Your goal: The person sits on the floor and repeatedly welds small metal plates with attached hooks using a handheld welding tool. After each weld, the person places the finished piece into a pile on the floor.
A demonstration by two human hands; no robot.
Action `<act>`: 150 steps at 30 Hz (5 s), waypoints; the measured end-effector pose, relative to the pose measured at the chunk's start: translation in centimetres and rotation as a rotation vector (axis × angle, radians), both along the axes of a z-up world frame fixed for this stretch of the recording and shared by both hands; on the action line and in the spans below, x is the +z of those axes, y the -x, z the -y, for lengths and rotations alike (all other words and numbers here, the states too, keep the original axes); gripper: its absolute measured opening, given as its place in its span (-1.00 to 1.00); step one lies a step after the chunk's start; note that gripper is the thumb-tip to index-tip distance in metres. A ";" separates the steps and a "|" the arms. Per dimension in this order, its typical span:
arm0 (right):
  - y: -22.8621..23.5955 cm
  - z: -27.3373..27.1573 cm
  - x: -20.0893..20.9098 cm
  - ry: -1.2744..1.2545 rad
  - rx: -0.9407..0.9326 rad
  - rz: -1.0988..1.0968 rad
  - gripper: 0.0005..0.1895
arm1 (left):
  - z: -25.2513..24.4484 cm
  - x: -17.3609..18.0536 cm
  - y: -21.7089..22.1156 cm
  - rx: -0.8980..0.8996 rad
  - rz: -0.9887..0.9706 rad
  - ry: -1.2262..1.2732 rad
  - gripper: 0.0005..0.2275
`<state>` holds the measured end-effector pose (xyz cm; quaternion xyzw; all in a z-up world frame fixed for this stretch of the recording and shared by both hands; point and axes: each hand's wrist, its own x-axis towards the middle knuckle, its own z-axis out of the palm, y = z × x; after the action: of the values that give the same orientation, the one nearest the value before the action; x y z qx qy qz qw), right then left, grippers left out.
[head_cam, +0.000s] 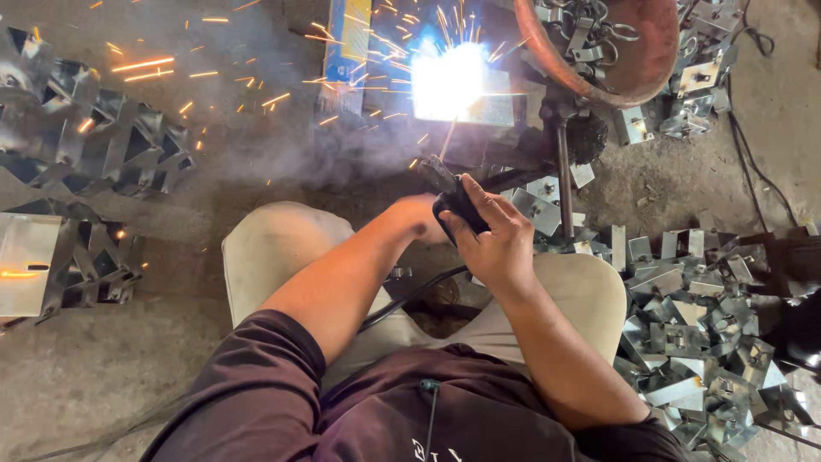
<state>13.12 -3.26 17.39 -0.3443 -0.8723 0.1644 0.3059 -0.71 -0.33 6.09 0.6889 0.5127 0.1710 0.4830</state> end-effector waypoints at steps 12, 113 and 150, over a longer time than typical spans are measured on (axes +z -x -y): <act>-0.4 -0.1 0.2 -0.083 0.032 -0.054 -0.45 | -0.4 -2.2 -0.3 -0.018 -0.120 -0.041 -0.62; 6.7 6.1 11.4 0.675 1.272 -0.461 -0.78 | 38.9 -18.9 31.6 1.248 -0.986 0.559 -0.52; -7.4 -11.1 -11.7 0.765 -0.141 -0.471 -0.82 | -1.9 8.0 0.7 0.156 -0.632 -0.296 -0.50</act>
<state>20.53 7.86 5.74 -0.4442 -0.6299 0.5274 0.3574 -1.45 1.53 14.09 0.7291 0.6576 0.0583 0.1807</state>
